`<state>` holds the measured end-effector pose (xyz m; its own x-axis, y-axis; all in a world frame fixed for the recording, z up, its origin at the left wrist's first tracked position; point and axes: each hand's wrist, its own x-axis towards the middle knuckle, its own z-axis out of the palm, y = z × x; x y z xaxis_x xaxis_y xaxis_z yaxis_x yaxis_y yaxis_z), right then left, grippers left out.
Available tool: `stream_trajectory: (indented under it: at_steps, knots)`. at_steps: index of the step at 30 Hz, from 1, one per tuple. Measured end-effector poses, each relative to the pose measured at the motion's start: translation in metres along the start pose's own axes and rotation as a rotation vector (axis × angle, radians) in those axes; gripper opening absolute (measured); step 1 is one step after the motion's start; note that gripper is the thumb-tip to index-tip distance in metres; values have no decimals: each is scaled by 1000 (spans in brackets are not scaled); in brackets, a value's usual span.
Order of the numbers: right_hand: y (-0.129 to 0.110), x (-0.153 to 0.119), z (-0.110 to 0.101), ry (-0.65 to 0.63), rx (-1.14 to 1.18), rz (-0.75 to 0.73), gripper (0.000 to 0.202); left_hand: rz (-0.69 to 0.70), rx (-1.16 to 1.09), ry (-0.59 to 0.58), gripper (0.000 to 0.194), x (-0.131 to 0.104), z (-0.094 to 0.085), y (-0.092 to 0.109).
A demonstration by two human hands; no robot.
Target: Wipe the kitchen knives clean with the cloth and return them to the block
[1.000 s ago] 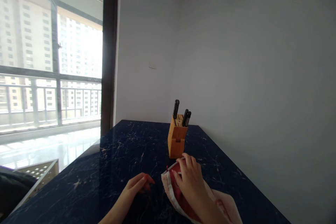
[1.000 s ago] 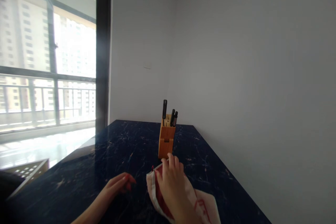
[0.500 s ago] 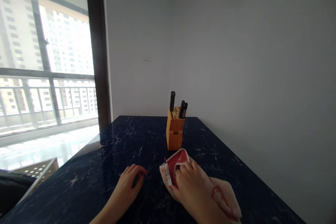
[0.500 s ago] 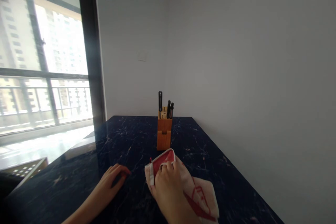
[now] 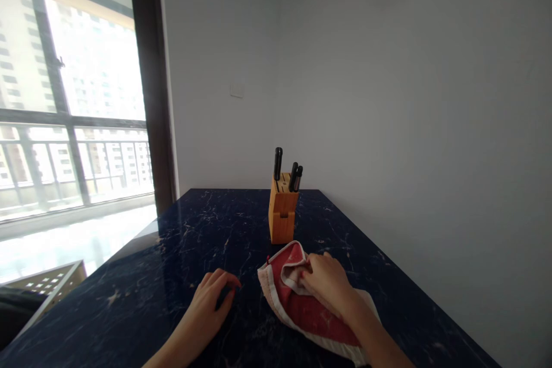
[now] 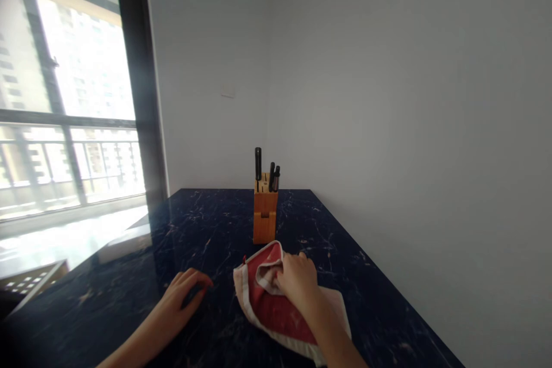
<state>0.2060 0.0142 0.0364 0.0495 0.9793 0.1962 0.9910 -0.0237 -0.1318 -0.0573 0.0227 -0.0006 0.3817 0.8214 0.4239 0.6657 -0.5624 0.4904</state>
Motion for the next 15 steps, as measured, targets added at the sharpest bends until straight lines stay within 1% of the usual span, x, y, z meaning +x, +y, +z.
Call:
stream_trajectory:
  at_steps: [4, 9, 12, 15]
  knots:
    - [-7, 2, 10, -10, 51, -55, 25, -4, 10, -3, 18, 0, -1, 0]
    - [-16, 0, 20, 15, 110, -129, 26, -22, -22, -21, 17, -2, 10, -7]
    - [-24, -5, 23, 60, 173, -219, 24, -2, -36, -34, 17, -2, 16, -11]
    - [-36, -11, 24, 98, 199, -327, 21, 6, -16, -13, 17, -1, 13, -14]
